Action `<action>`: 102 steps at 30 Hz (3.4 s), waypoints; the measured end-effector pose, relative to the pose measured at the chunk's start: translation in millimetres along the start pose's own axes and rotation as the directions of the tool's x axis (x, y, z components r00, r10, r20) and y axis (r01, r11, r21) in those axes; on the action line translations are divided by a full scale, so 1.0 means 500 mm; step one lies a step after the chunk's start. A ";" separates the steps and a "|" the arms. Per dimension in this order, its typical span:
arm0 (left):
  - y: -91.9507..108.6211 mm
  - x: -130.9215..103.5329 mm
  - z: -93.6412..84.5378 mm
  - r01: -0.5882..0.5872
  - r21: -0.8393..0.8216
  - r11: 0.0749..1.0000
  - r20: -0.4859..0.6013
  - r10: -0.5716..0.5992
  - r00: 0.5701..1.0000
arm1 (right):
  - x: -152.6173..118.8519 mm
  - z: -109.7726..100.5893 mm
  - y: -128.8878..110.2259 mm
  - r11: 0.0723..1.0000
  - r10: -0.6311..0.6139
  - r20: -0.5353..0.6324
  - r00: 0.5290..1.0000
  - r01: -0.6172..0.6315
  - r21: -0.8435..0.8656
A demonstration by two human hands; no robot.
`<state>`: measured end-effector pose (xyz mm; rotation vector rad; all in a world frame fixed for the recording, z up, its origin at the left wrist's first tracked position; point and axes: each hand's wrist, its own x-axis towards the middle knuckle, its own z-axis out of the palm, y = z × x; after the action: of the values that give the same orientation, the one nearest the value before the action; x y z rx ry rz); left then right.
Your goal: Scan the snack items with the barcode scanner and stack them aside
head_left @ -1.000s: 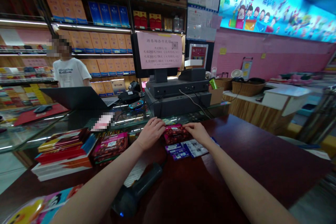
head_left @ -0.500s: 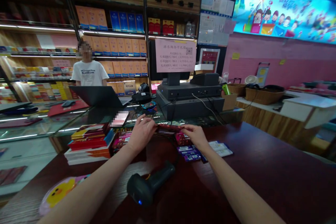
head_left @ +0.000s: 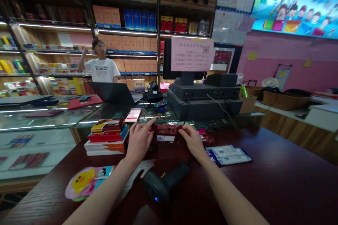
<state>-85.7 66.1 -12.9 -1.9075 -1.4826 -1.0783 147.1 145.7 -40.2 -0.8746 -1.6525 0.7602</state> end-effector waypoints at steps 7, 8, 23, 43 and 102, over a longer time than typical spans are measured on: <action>-0.007 -0.033 -0.022 -0.068 0.129 0.989 0.083 0.057 0.995 | -0.017 0.032 -0.026 1.000 0.022 0.003 1.000 -0.022 0.019; -0.007 -0.037 -0.024 -0.071 0.139 0.988 0.089 0.059 0.994 | -0.019 0.033 -0.032 0.999 0.026 0.002 1.000 -0.026 0.019; -0.018 -0.072 -0.065 -0.106 0.136 0.985 0.162 0.083 0.983 | -0.040 0.057 -0.087 0.992 0.092 -0.006 0.996 -0.091 0.084; -0.039 -0.095 -0.068 -0.103 0.133 0.986 0.196 0.076 0.978 | -0.056 0.083 -0.072 0.953 0.132 0.187 0.973 -0.177 0.245; -0.109 -0.111 -0.077 0.041 0.229 0.973 0.094 -0.064 0.994 | -0.105 0.019 -0.100 0.887 -0.055 0.721 0.691 0.366 -0.283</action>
<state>-154.2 20.7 -41.0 -1.7941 -1.6437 -0.8050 138.0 74.4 -27.1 -0.6726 -2.6296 0.6141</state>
